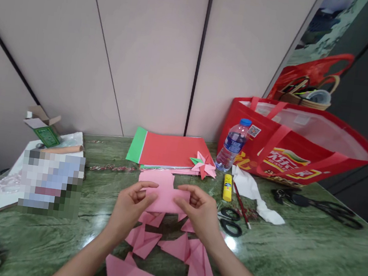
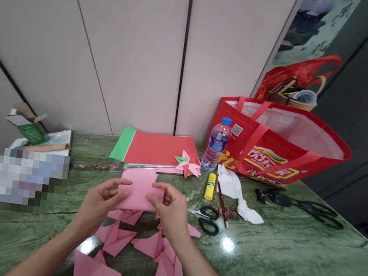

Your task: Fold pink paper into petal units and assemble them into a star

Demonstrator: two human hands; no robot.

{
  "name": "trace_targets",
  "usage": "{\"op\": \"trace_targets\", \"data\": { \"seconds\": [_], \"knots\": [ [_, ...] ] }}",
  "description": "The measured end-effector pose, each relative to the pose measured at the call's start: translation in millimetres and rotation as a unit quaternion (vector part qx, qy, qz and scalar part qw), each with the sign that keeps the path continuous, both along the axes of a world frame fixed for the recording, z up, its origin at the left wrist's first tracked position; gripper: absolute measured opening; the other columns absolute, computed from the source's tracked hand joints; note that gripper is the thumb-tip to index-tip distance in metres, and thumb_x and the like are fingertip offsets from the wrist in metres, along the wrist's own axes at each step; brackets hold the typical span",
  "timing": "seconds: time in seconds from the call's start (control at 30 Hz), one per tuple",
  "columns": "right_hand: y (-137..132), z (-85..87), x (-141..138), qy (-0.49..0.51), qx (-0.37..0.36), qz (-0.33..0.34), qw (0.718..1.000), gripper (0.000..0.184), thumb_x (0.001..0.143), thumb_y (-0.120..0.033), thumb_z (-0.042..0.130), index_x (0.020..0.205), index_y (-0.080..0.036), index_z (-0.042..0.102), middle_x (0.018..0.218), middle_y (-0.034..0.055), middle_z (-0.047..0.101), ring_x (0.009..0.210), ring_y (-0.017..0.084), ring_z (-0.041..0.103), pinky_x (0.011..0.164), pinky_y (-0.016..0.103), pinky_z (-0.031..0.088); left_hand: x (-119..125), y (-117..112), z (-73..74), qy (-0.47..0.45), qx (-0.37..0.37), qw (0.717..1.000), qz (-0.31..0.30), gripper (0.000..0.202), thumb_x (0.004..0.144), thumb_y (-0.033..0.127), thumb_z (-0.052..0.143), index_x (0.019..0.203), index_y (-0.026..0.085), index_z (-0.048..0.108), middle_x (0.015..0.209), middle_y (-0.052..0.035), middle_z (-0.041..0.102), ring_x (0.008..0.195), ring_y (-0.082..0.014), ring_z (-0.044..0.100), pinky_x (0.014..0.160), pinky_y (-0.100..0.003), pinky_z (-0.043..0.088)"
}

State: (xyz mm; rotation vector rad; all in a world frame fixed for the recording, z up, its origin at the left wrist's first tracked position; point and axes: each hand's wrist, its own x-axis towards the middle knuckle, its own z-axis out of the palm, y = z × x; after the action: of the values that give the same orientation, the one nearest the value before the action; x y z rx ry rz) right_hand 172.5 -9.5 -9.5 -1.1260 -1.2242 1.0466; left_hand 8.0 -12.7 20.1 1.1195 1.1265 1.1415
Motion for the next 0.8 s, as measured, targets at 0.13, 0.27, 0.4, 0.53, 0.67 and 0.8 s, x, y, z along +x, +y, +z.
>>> {"op": "trace_targets", "data": {
  "seconds": [0.13, 0.27, 0.4, 0.53, 0.67, 0.8],
  "knots": [
    [0.3, -1.0, 0.2, 0.007, -0.008, 0.0, 1.0, 0.029, 0.062, -0.034, 0.069, 0.083, -0.015, 0.062, 0.057, -0.0018, 0.05, 0.05, 0.01, 0.039, 0.044, 0.021, 0.031, 0.5, 0.2, 0.5, -0.001, -0.013, 1.0, -0.003, 0.036, 0.062, 0.032, 0.069, 0.091, 0.013, 0.059, 0.054, 0.0024, 0.06, 0.05, -0.0142, 0.059, 0.051, -0.03, 0.054],
    [1.0, -2.6, 1.4, 0.001, -0.008, -0.002, 1.0, 0.028, 0.062, -0.033, 0.069, 0.082, -0.015, 0.062, 0.054, -0.0032, 0.046, 0.048, 0.009, 0.036, 0.043, 0.021, 0.029, -0.8, 1.5, -1.9, -0.003, -0.019, 1.0, -0.007, 0.035, 0.063, 0.032, 0.068, 0.092, 0.014, 0.06, 0.053, 0.0025, 0.061, 0.05, -0.0142, 0.059, 0.051, -0.031, 0.054],
    [1.8, -2.7, 2.4, -0.025, -0.001, -0.012, 1.0, 0.027, 0.061, -0.034, 0.069, 0.081, -0.015, 0.063, 0.048, -0.0057, 0.038, 0.045, 0.008, 0.03, 0.04, 0.02, 0.024, -2.3, 2.7, -4.2, 0.01, -0.007, 1.0, -0.003, 0.039, 0.062, 0.033, 0.069, 0.095, 0.014, 0.061, 0.046, 0.0051, 0.056, 0.045, -0.0114, 0.054, 0.049, -0.027, 0.052],
    [2.7, -1.4, 3.0, -0.019, -0.01, -0.003, 1.0, 0.029, 0.06, -0.035, 0.069, 0.08, -0.015, 0.063, 0.05, -0.0049, 0.043, 0.046, 0.008, 0.034, 0.041, 0.02, 0.026, -2.3, 2.8, -4.3, 0.024, -0.003, 1.0, 0.002, 0.039, 0.061, 0.035, 0.069, 0.091, 0.012, 0.064, 0.046, 0.0033, 0.057, 0.044, -0.0118, 0.054, 0.046, -0.024, 0.049],
    [3.3, -0.1, 3.4, -0.007, -0.016, 0.007, 1.0, 0.028, 0.059, -0.034, 0.07, 0.078, -0.015, 0.062, 0.05, -0.0054, 0.042, 0.046, 0.008, 0.033, 0.041, 0.02, 0.025, -2.2, 2.4, -3.7, 0.033, 0.006, 0.999, 0.003, 0.038, 0.061, 0.036, 0.069, 0.09, 0.012, 0.064, 0.046, 0.0023, 0.058, 0.043, -0.012, 0.054, 0.043, -0.022, 0.045],
    [3.5, 0.5, 4.0, 0.0, -0.011, 0.01, 1.0, 0.029, 0.059, -0.036, 0.069, 0.077, -0.015, 0.06, 0.048, -0.0067, 0.039, 0.044, 0.007, 0.031, 0.04, 0.019, 0.025, -2.9, 2.3, -3.8, 0.048, 0.015, 0.999, 0.003, 0.04, 0.061, 0.036, 0.068, 0.092, 0.011, 0.063, 0.044, 0.0035, 0.056, 0.041, -0.0113, 0.053, 0.041, -0.02, 0.042]
  ]
}}
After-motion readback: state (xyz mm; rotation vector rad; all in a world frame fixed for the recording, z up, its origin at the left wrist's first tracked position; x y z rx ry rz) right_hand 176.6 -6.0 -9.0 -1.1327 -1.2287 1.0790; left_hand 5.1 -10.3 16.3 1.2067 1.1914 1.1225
